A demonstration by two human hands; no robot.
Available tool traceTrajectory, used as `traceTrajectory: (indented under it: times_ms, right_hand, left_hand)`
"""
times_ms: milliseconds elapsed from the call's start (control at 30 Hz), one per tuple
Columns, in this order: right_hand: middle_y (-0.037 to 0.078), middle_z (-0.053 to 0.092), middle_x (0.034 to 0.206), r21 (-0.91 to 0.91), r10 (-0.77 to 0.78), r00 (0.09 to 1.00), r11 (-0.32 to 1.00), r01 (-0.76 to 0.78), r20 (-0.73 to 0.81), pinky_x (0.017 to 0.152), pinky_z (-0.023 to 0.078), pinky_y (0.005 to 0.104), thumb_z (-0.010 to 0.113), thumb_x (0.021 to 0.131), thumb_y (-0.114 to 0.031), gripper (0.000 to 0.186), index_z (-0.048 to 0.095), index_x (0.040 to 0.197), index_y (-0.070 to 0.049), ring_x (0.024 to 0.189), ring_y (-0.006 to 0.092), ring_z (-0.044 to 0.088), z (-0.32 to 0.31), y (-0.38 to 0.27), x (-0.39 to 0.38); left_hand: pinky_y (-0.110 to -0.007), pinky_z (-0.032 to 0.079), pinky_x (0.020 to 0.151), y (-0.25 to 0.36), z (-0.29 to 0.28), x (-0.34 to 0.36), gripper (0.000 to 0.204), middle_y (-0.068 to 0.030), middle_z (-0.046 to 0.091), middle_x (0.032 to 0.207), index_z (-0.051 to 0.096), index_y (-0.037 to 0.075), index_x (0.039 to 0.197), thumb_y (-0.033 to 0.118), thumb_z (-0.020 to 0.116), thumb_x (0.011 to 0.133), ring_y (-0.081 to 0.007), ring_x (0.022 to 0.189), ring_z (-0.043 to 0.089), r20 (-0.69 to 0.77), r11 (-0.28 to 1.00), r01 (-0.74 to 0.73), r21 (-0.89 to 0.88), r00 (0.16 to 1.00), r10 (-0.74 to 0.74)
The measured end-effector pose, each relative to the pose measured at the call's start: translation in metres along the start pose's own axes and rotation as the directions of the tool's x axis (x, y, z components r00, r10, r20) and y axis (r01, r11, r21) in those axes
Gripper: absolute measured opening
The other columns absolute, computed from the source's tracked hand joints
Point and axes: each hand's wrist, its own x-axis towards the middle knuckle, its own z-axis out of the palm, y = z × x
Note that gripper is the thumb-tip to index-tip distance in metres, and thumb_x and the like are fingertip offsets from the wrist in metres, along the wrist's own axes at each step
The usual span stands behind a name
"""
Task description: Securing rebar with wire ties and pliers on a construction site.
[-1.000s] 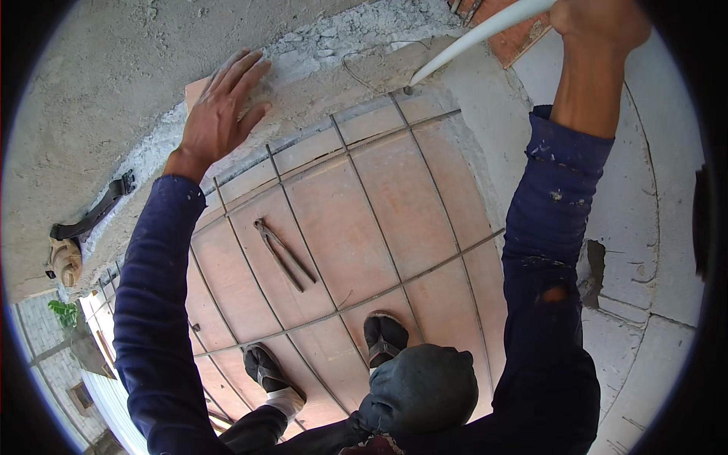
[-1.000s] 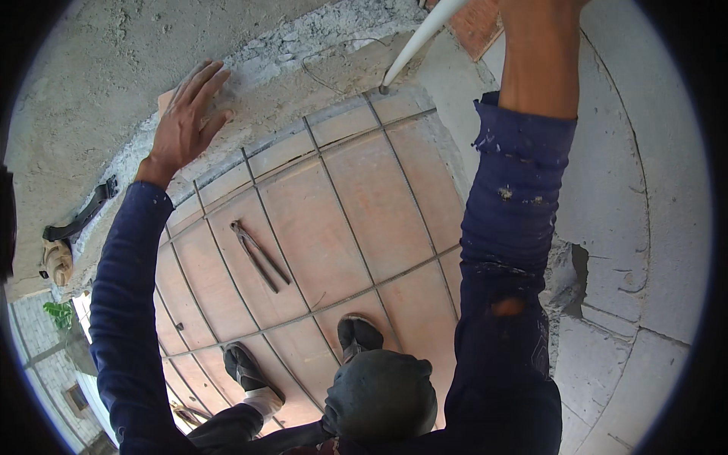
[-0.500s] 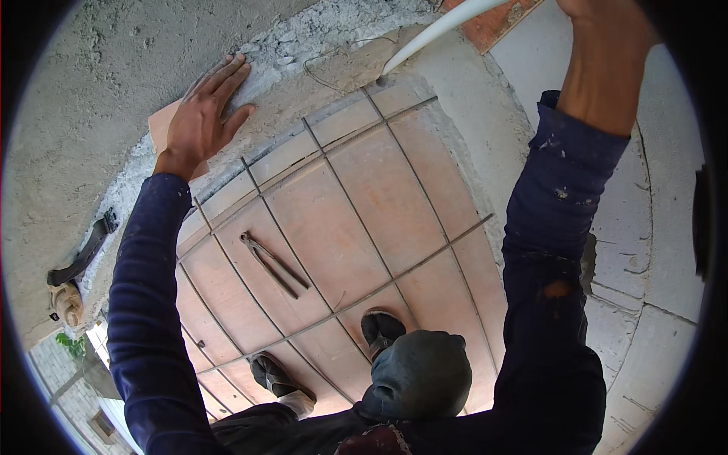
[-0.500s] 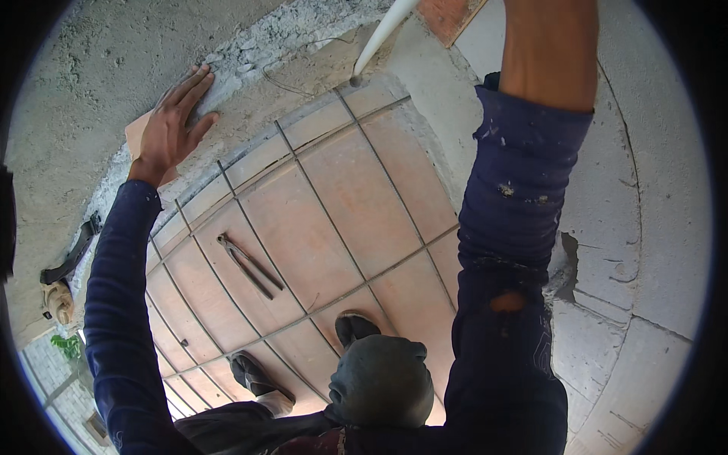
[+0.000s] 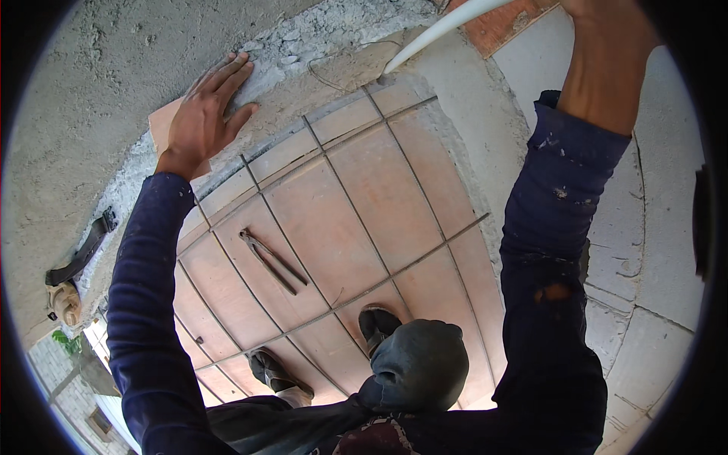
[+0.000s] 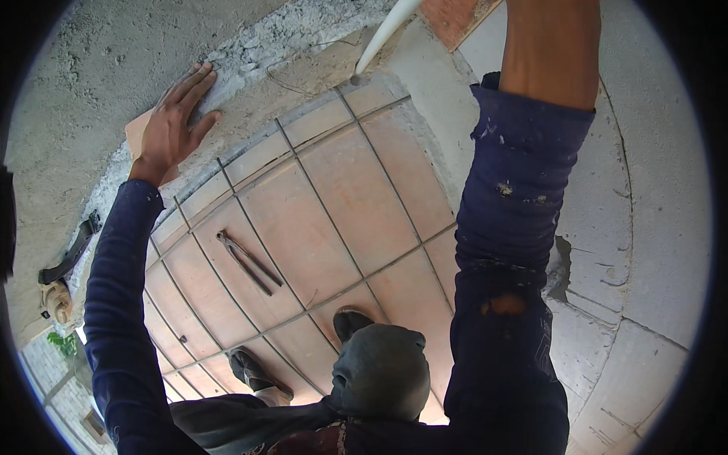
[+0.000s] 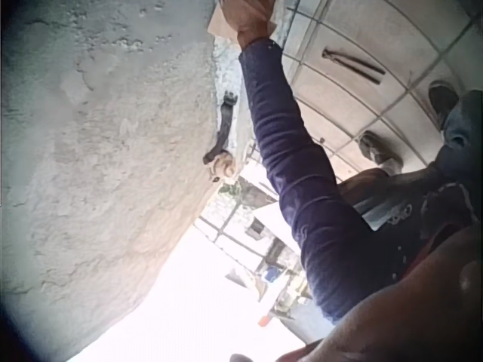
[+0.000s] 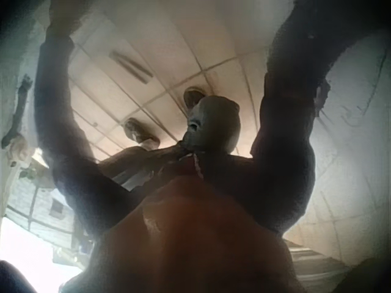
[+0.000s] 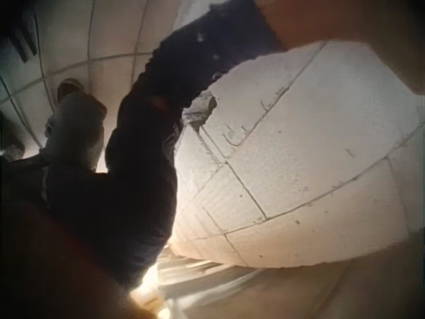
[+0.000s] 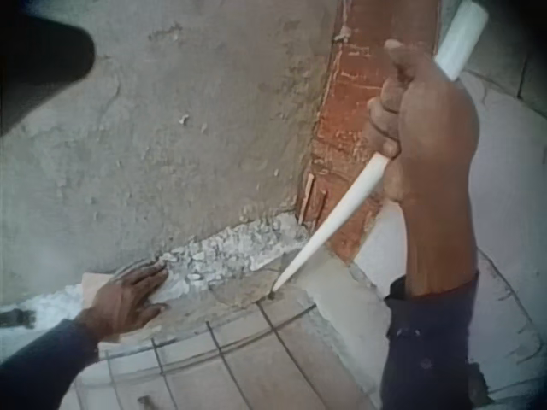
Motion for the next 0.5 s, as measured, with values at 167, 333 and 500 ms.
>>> traceTrajectory:
  times_ms: [167, 333, 500]
  right_hand:
    - [-0.006, 0.031, 0.053, -0.266, -0.153, 0.873, 0.964, 0.027, -0.464, 0.034, 0.027, 0.021, 0.058, 0.096, -0.014, 0.008, 0.058, 0.1, -0.006, 0.04, 0.0033, 0.034, 0.054, 0.021, -0.029]
    - [-0.006, 0.03, 0.049, -0.268, -0.148, 0.916, 0.962, 0.046, -0.374, 0.034, 0.026, 0.0223, 0.06, 0.095, -0.019, 0.022, 0.051, 0.076, -0.012, 0.037, 0.0041, 0.033, 0.008, 0.073, -0.031]
    - [-0.004, 0.038, 0.054, -0.17, -0.061, 0.948, 0.985, 0.008, -0.312, 0.036, 0.027, 0.0229, 0.06, 0.094, -0.015, 0.021, 0.051, 0.076, -0.012, 0.042, 0.004, 0.039, 0.029, 0.025, -0.033]
  left_hand:
    - [-0.043, 0.036, 0.117, -0.012, 0.009, -0.015, 0.065, -0.0103, 0.044, 0.154, 0.047, 0.009, 0.147, 0.032, 0.069, 0.09, -0.0289, 0.143, 0.039, 0.007, 0.999, -0.013, 0.037, 1.0, 0.012]
    - [-0.043, 0.036, 0.117, -0.013, 0.003, -0.015, 0.065, -0.0103, 0.044, 0.154, 0.047, 0.009, 0.147, 0.032, 0.069, 0.09, -0.0291, 0.143, 0.039, 0.002, 0.997, -0.015, 0.082, 1.0, 0.014]
    - [-0.044, 0.036, 0.117, -0.007, 0.006, -0.001, 0.063, -0.01, 0.045, 0.153, 0.047, 0.009, 0.147, 0.032, 0.067, 0.091, -0.029, 0.143, 0.039, -0.003, 0.998, 0.004, 0.06, 1.0, -0.004]
